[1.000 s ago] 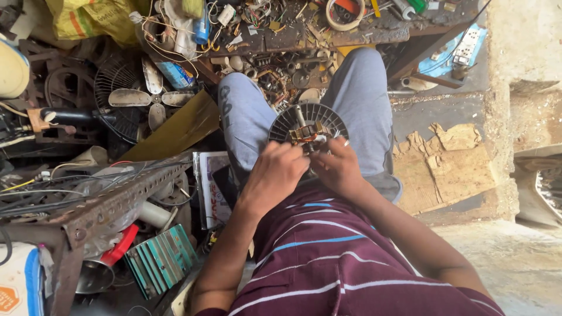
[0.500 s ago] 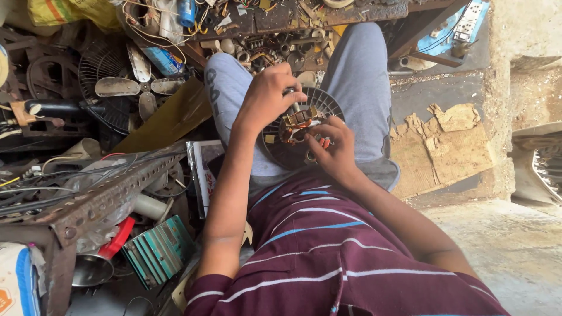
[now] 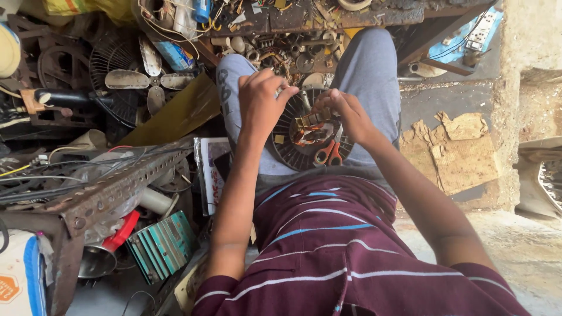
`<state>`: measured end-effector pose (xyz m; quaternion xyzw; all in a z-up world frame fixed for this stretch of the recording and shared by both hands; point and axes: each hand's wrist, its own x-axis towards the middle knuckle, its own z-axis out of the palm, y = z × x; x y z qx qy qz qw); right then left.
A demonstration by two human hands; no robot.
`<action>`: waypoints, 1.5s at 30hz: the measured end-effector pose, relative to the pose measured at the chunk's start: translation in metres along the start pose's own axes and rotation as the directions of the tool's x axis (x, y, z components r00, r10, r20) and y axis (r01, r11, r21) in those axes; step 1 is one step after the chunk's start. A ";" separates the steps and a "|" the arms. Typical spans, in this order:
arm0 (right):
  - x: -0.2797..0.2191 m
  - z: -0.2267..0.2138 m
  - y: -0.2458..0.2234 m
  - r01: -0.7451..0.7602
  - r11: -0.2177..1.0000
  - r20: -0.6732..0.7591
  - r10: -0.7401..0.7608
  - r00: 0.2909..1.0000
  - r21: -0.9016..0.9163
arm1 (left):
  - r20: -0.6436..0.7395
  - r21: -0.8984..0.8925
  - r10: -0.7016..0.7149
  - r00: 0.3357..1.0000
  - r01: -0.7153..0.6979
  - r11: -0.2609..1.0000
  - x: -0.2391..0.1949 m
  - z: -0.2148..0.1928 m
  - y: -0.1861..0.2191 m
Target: The person sits on the floor and works on a disassembled electric motor, using a screwdriver to adjust internal components and wrapping white tape around the shaft. The person then cuts a piece of cardboard with scissors.
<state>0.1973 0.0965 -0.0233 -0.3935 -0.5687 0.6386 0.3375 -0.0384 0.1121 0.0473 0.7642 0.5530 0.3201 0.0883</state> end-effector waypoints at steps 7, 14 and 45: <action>0.006 0.002 0.004 -0.292 0.950 -0.012 0.295 0.955 0.112 | 0.443 -0.286 -0.040 0.896 0.184 0.940 -0.066 -0.045 0.057; -0.049 0.051 -0.034 0.453 0.492 -0.054 -0.719 0.692 -0.743 | 0.481 -0.098 0.053 0.875 -0.006 0.995 -0.079 -0.043 0.079; -0.008 0.007 -0.010 0.040 0.998 -0.012 -0.040 0.999 -0.051 | 0.336 -0.020 -0.136 0.932 0.151 0.988 0.019 0.028 0.002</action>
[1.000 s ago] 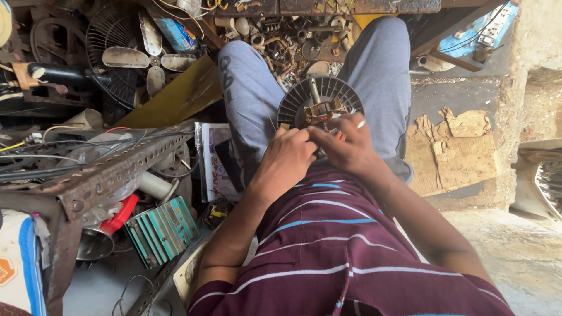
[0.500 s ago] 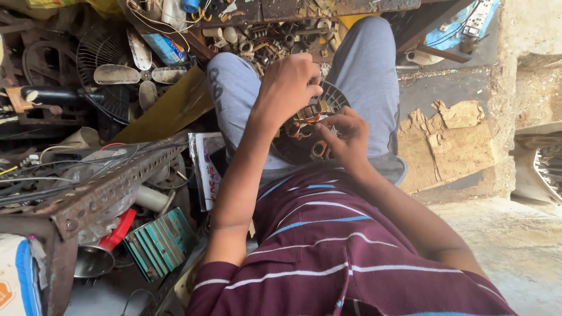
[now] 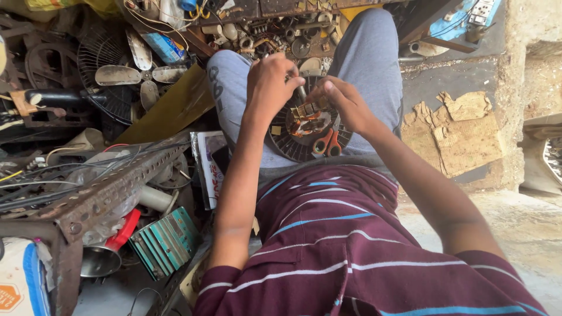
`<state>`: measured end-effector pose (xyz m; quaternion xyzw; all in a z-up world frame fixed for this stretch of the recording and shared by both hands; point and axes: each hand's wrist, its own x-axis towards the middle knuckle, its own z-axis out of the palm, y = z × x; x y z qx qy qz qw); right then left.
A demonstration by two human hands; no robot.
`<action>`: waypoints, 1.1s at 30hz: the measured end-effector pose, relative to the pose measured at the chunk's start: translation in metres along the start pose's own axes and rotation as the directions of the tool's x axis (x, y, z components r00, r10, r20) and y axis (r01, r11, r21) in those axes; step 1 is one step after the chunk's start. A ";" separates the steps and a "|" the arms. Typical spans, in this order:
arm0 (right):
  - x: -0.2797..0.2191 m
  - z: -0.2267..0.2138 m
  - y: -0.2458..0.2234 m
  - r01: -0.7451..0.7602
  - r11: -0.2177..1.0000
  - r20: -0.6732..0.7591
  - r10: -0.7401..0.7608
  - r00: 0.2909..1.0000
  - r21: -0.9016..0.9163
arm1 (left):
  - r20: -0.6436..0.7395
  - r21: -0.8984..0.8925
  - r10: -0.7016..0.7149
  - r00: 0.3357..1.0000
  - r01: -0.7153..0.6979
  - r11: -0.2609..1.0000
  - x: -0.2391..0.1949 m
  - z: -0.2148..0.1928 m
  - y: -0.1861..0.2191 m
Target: The person sits on the floor and works on a disassembled electric motor, using a screwdriver to adjust internal components and wrapping white tape around the shaft. The person then cuts a piece of cardboard with scissors.
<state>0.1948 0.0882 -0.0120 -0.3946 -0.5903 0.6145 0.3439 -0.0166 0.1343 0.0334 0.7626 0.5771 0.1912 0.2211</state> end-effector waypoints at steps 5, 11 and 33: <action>0.019 -0.009 0.012 -0.290 0.957 0.060 0.290 0.955 -0.004 | -0.099 -0.055 -0.012 0.995 0.006 0.998 -0.067 -0.043 0.021; -0.003 0.008 0.000 -0.027 0.989 -0.213 -0.005 0.977 -0.146 | 0.213 -0.314 0.205 0.955 -0.132 0.940 -0.114 -0.035 0.054; -0.052 0.041 0.003 0.040 0.908 -0.424 -0.233 0.875 -0.416 | 0.149 -0.023 0.156 0.976 -0.154 0.988 0.007 -0.013 0.028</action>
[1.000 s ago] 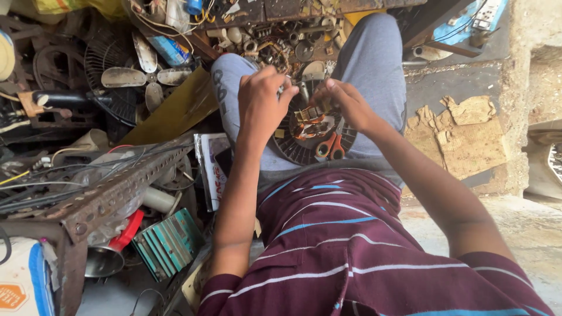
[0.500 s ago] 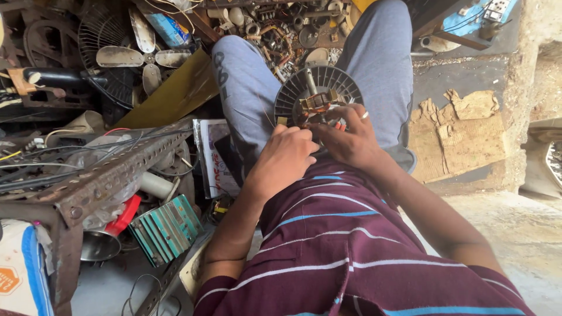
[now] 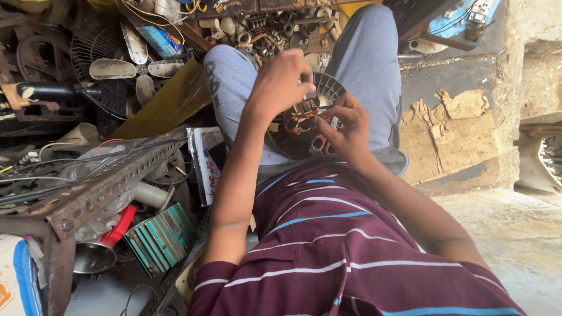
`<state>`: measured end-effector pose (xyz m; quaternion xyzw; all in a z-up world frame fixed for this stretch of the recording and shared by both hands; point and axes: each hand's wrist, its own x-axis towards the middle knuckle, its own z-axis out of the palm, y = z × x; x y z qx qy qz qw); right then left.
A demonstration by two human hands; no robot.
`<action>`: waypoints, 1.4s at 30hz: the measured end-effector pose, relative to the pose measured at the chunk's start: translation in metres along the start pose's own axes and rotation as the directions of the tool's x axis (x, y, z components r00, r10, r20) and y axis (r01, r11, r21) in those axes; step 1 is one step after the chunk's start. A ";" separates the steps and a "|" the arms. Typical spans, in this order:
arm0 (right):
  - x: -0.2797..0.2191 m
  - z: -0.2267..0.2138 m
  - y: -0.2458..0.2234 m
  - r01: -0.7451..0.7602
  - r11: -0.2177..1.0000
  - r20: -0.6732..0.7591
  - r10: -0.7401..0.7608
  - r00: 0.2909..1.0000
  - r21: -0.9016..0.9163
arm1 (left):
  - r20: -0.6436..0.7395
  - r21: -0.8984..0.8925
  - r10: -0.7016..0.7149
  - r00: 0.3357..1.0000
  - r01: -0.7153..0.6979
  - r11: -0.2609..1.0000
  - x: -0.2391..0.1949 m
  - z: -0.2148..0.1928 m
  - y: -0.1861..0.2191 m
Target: The person sits on the floor and works on a disassembled electric motor, using a screwdriver to adjust internal components and wrapping white tape around the shaft. The person then cuts a piece of cardboard with scissors.
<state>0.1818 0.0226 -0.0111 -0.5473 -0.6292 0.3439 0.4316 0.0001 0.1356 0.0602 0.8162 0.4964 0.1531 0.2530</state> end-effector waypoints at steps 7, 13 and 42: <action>0.005 -0.003 -0.003 -0.059 0.993 0.020 0.058 0.998 0.105 | 0.010 0.046 -0.076 0.997 0.076 0.996 0.004 0.017 -0.016; 0.051 -0.013 0.017 -0.024 0.938 0.294 -0.084 0.952 0.345 | -0.112 0.009 -0.170 0.979 0.172 0.985 0.004 0.015 -0.027; -0.012 -0.008 -0.018 0.313 0.949 0.030 -0.312 0.950 -0.049 | -0.207 0.209 0.179 0.962 -0.135 0.968 -0.108 -0.011 0.067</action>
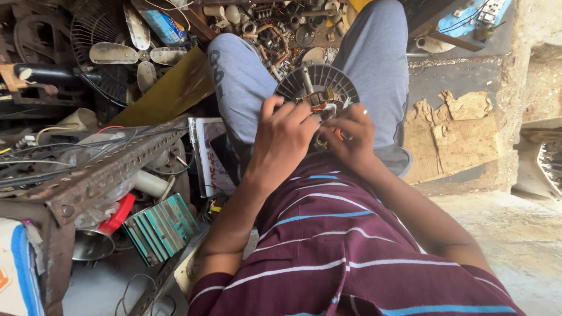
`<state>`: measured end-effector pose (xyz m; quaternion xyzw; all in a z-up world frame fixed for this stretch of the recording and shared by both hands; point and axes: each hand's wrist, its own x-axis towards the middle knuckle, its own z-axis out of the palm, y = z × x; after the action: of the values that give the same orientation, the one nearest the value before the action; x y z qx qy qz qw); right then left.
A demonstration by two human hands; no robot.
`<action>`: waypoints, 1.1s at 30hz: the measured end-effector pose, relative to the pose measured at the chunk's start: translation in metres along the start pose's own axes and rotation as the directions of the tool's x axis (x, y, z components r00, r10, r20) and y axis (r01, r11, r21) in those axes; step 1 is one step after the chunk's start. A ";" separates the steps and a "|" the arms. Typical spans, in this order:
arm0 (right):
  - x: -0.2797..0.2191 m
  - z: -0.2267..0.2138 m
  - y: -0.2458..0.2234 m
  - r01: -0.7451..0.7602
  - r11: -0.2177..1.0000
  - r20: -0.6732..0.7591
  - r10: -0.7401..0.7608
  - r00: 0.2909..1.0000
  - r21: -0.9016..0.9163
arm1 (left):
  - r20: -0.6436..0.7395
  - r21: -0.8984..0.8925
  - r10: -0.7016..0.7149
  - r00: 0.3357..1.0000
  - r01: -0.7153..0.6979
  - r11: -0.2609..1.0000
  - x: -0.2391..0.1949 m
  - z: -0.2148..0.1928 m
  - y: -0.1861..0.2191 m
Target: The person sits on the floor and works on a disassembled electric motor, using a screwdriver to adjust internal components and wrapping white tape around the shaft. The person then cuts a piece of cardboard with scissors.
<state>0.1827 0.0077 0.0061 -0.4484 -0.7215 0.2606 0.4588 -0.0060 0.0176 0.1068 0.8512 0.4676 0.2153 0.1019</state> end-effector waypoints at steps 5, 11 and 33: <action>-0.005 0.014 0.013 -0.363 0.914 -0.078 0.381 0.921 0.181 | -0.076 0.026 0.047 0.996 -0.045 0.999 0.066 0.031 -0.031; -0.003 0.018 0.015 -0.371 0.919 -0.074 0.382 0.921 0.134 | 0.196 -0.211 -0.127 0.972 0.169 0.963 0.085 0.055 -0.087; 0.078 0.003 0.069 -0.738 0.649 0.633 0.496 0.594 0.183 | 0.139 -0.239 -0.119 0.983 0.150 0.959 -0.018 0.017 -0.011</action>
<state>0.1938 0.1088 -0.0160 -0.4727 -0.5337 0.6710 0.2037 -0.0146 0.0087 0.0825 0.8096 0.4867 0.2117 0.2506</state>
